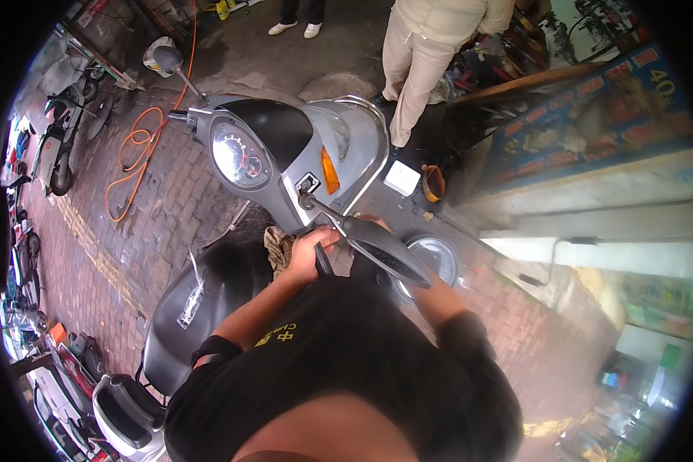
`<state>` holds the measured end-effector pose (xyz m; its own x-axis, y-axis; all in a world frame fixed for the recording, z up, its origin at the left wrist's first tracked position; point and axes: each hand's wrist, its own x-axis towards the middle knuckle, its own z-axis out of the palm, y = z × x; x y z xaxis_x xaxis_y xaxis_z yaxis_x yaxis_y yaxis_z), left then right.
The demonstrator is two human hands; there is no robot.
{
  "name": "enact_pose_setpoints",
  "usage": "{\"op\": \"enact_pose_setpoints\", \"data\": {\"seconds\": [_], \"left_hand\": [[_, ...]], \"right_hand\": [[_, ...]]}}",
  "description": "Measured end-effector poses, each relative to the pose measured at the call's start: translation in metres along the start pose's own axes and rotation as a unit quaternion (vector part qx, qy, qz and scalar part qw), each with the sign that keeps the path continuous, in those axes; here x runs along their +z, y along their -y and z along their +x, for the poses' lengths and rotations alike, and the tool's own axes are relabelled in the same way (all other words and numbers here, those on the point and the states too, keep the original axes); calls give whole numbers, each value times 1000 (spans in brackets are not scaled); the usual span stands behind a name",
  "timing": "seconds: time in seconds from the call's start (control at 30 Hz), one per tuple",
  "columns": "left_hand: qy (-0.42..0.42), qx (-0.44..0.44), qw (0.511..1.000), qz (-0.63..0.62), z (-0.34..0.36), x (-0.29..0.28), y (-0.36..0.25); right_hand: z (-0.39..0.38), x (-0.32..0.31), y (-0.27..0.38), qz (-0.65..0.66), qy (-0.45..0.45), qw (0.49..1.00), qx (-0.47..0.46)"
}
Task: The person works on the front handlebar area of a scooter, repeatedly manipulating a small component near the right grip. Another person briefly pours liquid from a can into the scooter's fuel area. The person continues adjusting the handlebar component throughout the clip.
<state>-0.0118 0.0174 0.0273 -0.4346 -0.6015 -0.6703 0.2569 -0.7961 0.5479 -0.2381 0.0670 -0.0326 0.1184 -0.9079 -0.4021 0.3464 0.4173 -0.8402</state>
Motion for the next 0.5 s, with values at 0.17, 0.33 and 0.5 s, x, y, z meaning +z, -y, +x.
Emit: {"op": "enact_pose_setpoints", "data": {"seconds": [0.17, 0.33, 0.5], "left_hand": [[-53, 85, 993, -56, -4, 29, -9], [-87, -1, 996, -33, -5, 16, -9], [-47, 58, 996, -54, -16, 29, -16]], "right_hand": [[30, 12, -52, 7, -128, 980, 149], [23, 111, -11, 19, -179, 958, 224], [33, 41, -44, -21, -129, 975, 180]]}}
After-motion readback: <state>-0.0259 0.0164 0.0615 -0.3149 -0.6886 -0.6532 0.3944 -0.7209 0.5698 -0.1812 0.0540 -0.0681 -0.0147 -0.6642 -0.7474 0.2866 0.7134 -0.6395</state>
